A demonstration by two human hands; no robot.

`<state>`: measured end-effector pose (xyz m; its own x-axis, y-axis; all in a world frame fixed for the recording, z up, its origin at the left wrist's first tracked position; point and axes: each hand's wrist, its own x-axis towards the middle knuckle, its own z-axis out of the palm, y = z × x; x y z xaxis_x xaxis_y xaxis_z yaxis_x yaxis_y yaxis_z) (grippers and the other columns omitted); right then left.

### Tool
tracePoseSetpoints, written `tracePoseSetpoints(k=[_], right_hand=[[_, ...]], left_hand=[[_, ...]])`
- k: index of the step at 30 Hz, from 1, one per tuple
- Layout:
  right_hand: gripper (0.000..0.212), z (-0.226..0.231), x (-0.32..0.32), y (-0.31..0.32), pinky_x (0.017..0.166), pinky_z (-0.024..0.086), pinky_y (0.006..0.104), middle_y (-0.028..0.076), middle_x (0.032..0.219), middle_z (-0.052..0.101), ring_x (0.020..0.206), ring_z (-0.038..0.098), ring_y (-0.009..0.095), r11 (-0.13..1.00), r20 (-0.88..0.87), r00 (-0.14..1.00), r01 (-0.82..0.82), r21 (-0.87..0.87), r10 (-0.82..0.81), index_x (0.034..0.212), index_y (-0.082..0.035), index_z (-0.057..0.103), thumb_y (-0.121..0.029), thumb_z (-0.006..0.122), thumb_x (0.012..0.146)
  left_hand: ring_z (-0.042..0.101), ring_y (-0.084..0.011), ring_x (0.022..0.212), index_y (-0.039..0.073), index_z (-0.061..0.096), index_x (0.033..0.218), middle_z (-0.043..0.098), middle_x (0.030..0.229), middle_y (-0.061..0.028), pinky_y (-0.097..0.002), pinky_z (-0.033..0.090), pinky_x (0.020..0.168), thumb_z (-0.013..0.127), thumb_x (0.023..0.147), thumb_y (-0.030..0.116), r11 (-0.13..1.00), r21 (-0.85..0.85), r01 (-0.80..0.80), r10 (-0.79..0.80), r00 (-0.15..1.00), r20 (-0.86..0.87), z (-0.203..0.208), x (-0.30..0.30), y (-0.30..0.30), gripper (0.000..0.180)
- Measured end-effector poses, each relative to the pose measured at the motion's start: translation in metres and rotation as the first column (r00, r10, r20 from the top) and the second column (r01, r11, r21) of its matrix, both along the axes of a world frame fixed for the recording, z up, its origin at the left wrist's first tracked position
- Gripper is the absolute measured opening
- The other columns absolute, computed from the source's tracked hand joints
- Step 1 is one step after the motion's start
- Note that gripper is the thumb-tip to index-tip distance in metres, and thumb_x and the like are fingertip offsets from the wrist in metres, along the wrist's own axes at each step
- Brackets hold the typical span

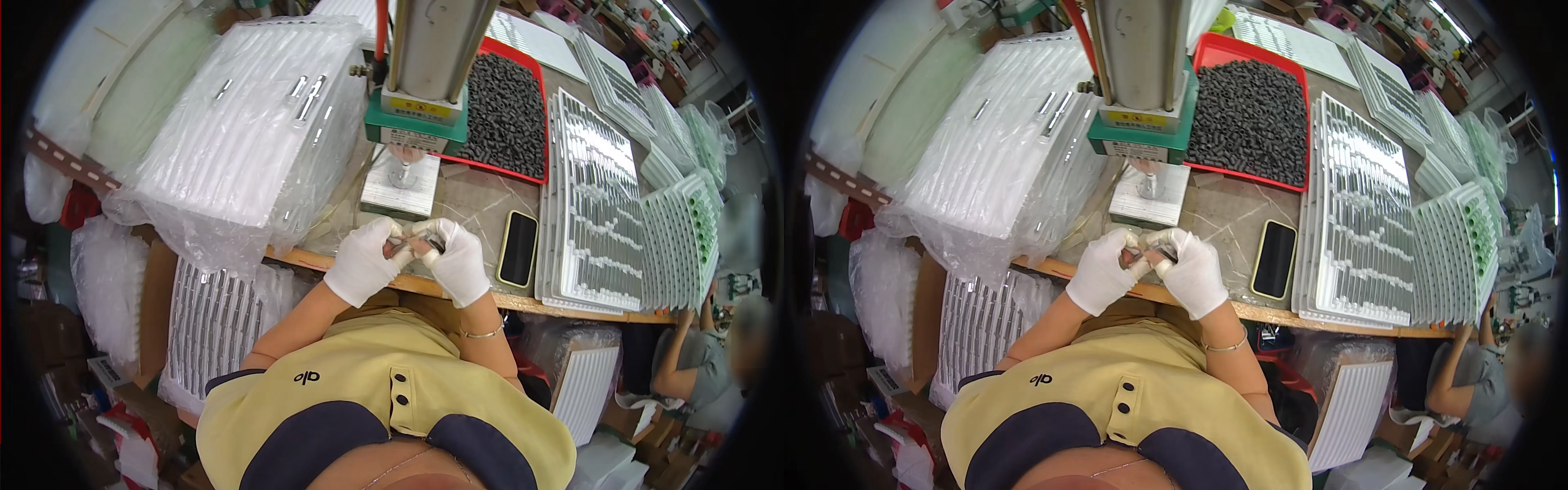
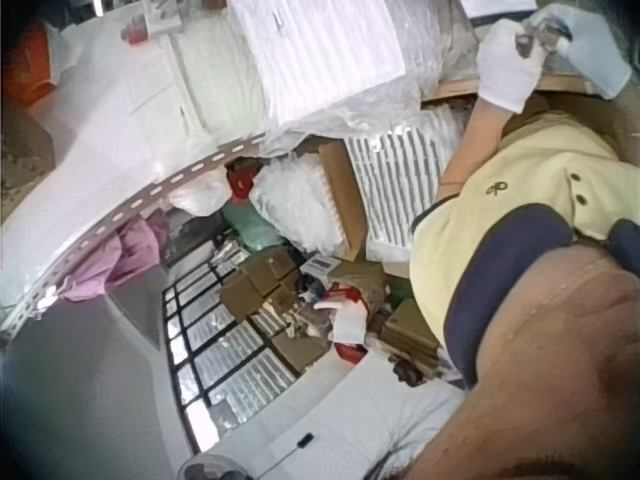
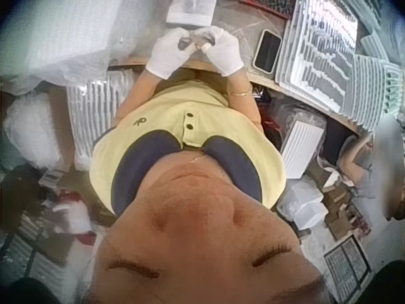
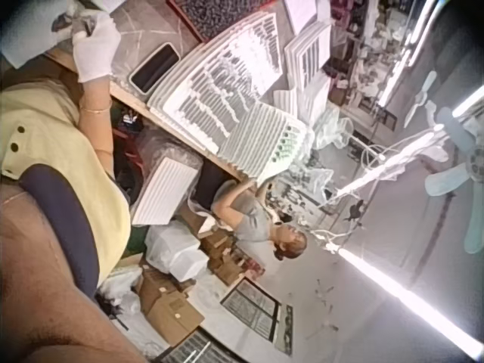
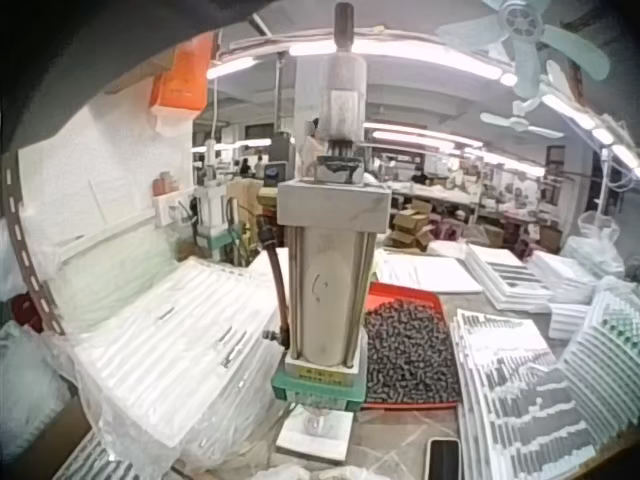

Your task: The person is sorting and packaging small metal handles or components in a factory setting, using a manual press tool to secure parts and placing them into partitioned trays.

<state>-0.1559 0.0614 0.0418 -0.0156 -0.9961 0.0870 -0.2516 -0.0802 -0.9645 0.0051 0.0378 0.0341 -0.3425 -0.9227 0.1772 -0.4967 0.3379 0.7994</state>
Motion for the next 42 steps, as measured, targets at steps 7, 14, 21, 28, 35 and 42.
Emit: tracePoseSetpoints(k=[7, 14, 21, 28, 35, 42], right_hand=[[0.039, 0.024, -0.055, 0.014, 0.07, 0.051, 0.0377, 0.016, 0.084, 0.067, 0.076, 0.065, 0.03, 0.969, -0.639, 0.768, 0.12, 0.217, 0.047, 0.096, -0.006, 0.063, -0.035, 0.075, 0.073], [0.019, -0.013, -0.118, -0.019, 0.075, 0.045, 0.0486, 0.022, 0.088, 0.061, 0.086, 0.057, 0.042, 0.901, -0.78, 0.541, 0.43, -0.065, -0.315, 0.084, -0.003, 0.059, -0.021, 0.054, 0.085], [0.016, -0.005, -0.139, -0.072, 0.075, 0.051, 0.0425, 0.014, 0.094, 0.066, 0.089, 0.064, 0.033, 0.719, -0.9, 0.289, 0.694, -0.038, -0.326, 0.091, -0.013, 0.067, -0.021, 0.055, 0.084], [0.014, -0.002, -0.165, -0.111, 0.074, 0.054, 0.0381, 0.015, 0.096, 0.067, 0.09, 0.066, 0.032, 0.682, -0.961, 0.204, 0.731, 0.025, -0.184, 0.087, -0.011, 0.07, -0.006, 0.06, 0.078], [0.014, -0.008, -0.174, -0.121, 0.073, 0.054, 0.0364, 0.016, 0.095, 0.068, 0.091, 0.066, 0.031, 0.702, -0.981, 0.187, 0.693, 0.162, 0.042, 0.085, -0.008, 0.072, -0.005, 0.068, 0.072], [0.019, -0.004, -0.157, -0.09, 0.077, 0.052, 0.0377, 0.012, 0.094, 0.067, 0.087, 0.065, 0.029, 0.828, -0.906, 0.287, 0.55, -0.108, -0.309, 0.092, -0.014, 0.071, -0.009, 0.057, 0.08]], left_hand=[[0.062, -0.0157, 0.069, 0.004, 0.053, 0.107, 0.061, 0.084, -0.0061, -0.031, 0.049, 0.061, 0.062, 0.08, 0.014, 0.964, 0.225, 0.142, -0.101, 0.978, -0.184, 0.095, 0.076, -0.001, 0.03], [0.061, -0.0227, 0.079, 0.001, 0.058, 0.101, 0.064, 0.089, -0.0146, -0.0323, 0.046, 0.072, 0.052, 0.086, 0.022, 0.862, -0.362, -0.354, 0.451, 0.863, 0.23, 0.121, 0.22, -0.194, 0.027], [0.062, -0.0277, 0.071, -0.002, 0.062, 0.087, 0.065, 0.081, -0.0199, -0.0356, 0.047, 0.069, 0.071, 0.071, 0.033, 0.907, -0.296, -0.299, 0.421, 0.658, 0.624, 0.079, 0.251, -0.28, 0.04], [0.041, -0.0054, 0.062, 0.002, 0.063, 0.099, 0.057, 0.078, 0.0034, -0.0215, 0.035, 0.055, 0.063, 0.084, 0.028, 0.856, -0.031, -0.516, 0.511, 0.837, 0.195, 0.127, 0.237, -0.239, 0.03], [0.047, -0.01, 0.066, 0.0, 0.055, 0.102, 0.05, 0.08, -0.0014, -0.0249, 0.044, 0.063, 0.054, 0.088, 0.006, 0.924, -0.289, -0.25, 0.247, 0.968, -0.046, 0.146, 0.181, -0.07, 0.015], [0.058, -0.0167, 0.064, 0.006, 0.065, 0.084, 0.062, 0.074, -0.0067, -0.026, 0.045, 0.059, 0.074, 0.067, 0.008, 0.992, -0.047, 0.114, -0.119, 0.986, -0.12, 0.058, 0.024, -0.01, 0.02]])
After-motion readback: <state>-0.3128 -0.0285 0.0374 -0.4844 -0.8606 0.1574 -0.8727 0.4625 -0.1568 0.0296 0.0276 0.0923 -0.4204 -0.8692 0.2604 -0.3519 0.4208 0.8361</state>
